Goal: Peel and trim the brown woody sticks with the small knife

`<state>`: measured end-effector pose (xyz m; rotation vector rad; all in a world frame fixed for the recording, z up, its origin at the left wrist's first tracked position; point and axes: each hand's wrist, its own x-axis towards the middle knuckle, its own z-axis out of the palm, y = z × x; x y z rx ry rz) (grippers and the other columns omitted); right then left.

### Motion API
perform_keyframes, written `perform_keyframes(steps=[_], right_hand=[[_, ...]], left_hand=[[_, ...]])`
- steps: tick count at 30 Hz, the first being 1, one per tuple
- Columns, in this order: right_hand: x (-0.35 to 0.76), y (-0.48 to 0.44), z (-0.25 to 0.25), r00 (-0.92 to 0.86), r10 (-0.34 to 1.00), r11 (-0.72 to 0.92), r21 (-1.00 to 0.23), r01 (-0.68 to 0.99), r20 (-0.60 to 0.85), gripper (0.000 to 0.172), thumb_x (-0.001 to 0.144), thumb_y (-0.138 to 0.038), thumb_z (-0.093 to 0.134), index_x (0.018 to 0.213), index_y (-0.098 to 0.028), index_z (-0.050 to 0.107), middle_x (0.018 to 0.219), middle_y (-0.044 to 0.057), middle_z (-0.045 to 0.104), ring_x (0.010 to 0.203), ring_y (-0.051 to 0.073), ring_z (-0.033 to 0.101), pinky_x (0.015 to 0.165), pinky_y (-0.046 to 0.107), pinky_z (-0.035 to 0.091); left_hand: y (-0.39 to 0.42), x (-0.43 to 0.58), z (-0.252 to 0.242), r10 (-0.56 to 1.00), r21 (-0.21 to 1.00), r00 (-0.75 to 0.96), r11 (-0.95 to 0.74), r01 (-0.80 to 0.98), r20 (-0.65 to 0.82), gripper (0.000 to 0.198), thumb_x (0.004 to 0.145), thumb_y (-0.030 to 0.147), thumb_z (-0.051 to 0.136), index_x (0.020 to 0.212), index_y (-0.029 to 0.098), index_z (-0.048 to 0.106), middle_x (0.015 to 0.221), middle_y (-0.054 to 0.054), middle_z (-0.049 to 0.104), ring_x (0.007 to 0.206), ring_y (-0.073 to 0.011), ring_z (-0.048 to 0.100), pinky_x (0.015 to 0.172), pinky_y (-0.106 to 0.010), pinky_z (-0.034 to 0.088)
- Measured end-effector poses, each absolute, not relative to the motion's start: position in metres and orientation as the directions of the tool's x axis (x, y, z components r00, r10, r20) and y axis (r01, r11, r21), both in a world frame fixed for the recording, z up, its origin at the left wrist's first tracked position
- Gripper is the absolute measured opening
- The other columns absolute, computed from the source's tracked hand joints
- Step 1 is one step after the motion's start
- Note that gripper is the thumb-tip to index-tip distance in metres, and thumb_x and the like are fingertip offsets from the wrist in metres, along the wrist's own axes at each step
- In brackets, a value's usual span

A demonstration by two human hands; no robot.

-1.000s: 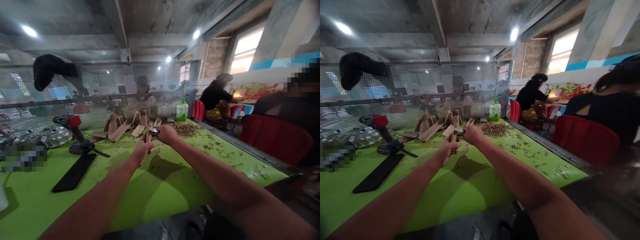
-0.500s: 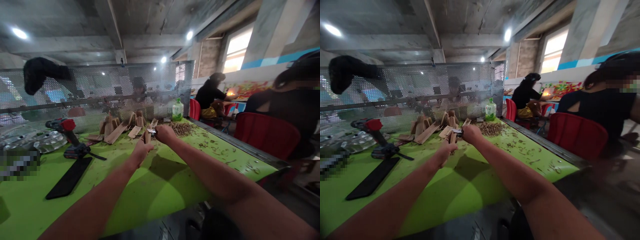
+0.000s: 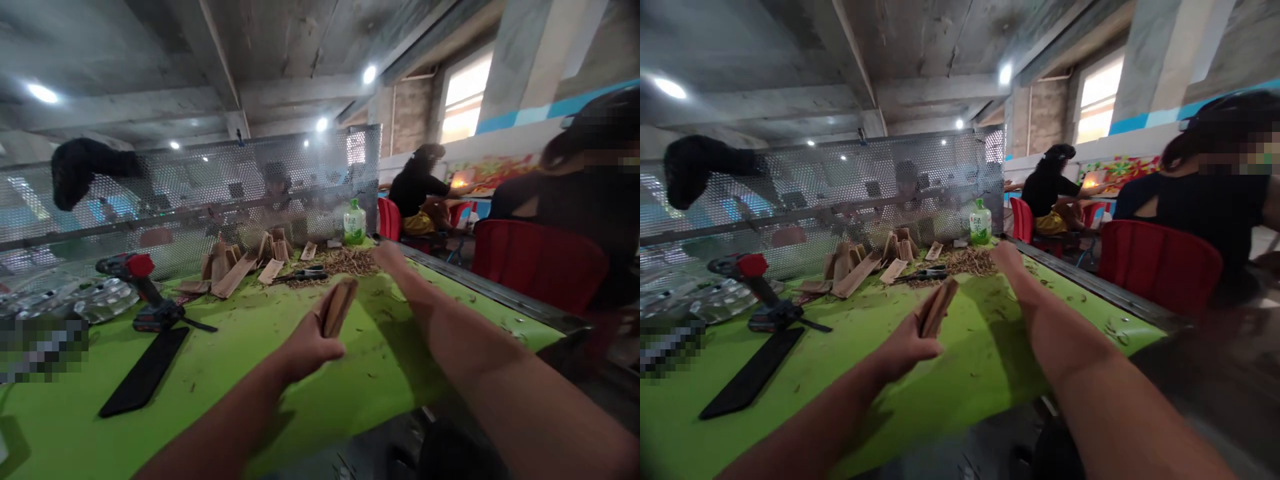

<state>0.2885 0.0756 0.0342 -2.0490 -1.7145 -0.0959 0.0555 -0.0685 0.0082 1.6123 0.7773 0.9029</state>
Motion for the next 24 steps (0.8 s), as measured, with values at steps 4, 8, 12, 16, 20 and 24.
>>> perform_keyframes(steps=[4,8,12,16,20,24], right_hand=[[0.284,0.091,0.03,0.261,0.885,-0.094,-0.402,0.911,0.386,0.041,0.091,-0.025,0.042,0.113,-0.009,0.073,0.101,0.02,0.073,0.089,0.025,0.07,0.067,0.026,0.043],[0.234,0.087,0.025,0.03,0.867,0.178,-0.365,0.914,0.497,0.034,0.085,-0.029,0.05,0.105,-0.019,0.076,0.095,0.011,0.076,0.084,0.021,0.068,0.067,0.024,0.04],[0.21,0.068,0.025,-0.12,0.847,0.289,-0.259,0.921,0.517,0.031,0.085,-0.029,0.049,0.096,-0.018,0.076,0.091,0.01,0.075,0.079,0.019,0.066,0.065,0.023,0.038],[0.201,0.054,0.026,-0.232,0.843,0.347,-0.161,0.924,0.485,0.028,0.085,-0.028,0.05,0.096,-0.019,0.074,0.091,0.01,0.075,0.081,0.02,0.067,0.066,0.025,0.038],[0.19,0.047,0.026,-0.29,0.855,0.35,-0.065,0.934,0.43,0.031,0.089,-0.03,0.047,0.097,-0.019,0.074,0.095,0.013,0.075,0.085,0.022,0.069,0.072,0.026,0.043],[0.184,0.042,0.028,-0.289,0.868,0.329,-0.034,0.944,0.405,0.034,0.091,-0.03,0.045,0.103,-0.018,0.074,0.098,0.015,0.075,0.089,0.024,0.069,0.077,0.028,0.047]], left_hand=[[-0.048,0.053,-0.004,0.932,0.988,0.334,-0.116,-0.101,0.143,0.072,0.056,0.016,0.063,0.127,0.026,0.059,0.107,-0.004,0.057,0.071,-0.012,0.047,0.058,-0.023,0.038],[-0.025,0.041,-0.011,0.977,0.99,0.19,-0.071,-0.126,0.094,0.06,0.056,0.017,0.064,0.115,0.023,0.06,0.096,-0.002,0.054,0.069,-0.011,0.046,0.055,-0.022,0.037],[-0.02,0.035,-0.009,0.989,0.988,0.13,-0.045,-0.151,0.065,0.062,0.057,0.016,0.064,0.118,0.023,0.058,0.094,-0.001,0.053,0.065,-0.0093,0.044,0.053,-0.02,0.035],[-0.017,0.034,-0.009,0.991,0.99,0.101,-0.076,-0.121,0.088,0.063,0.057,0.016,0.063,0.12,0.023,0.059,0.091,-0.001,0.053,0.064,-0.0088,0.043,0.051,-0.02,0.034],[-0.014,0.034,-0.011,0.985,0.991,0.116,-0.123,-0.058,0.129,0.075,0.057,0.017,0.062,0.131,0.026,0.055,0.092,-0.001,0.056,0.063,-0.0104,0.045,0.05,-0.021,0.034],[-0.013,0.034,-0.01,0.977,0.98,0.078,-0.2,0.017,0.198,0.077,0.056,0.015,0.062,0.132,0.024,0.055,0.086,-0.001,0.057,0.062,-0.0124,0.043,0.05,-0.024,0.033]])
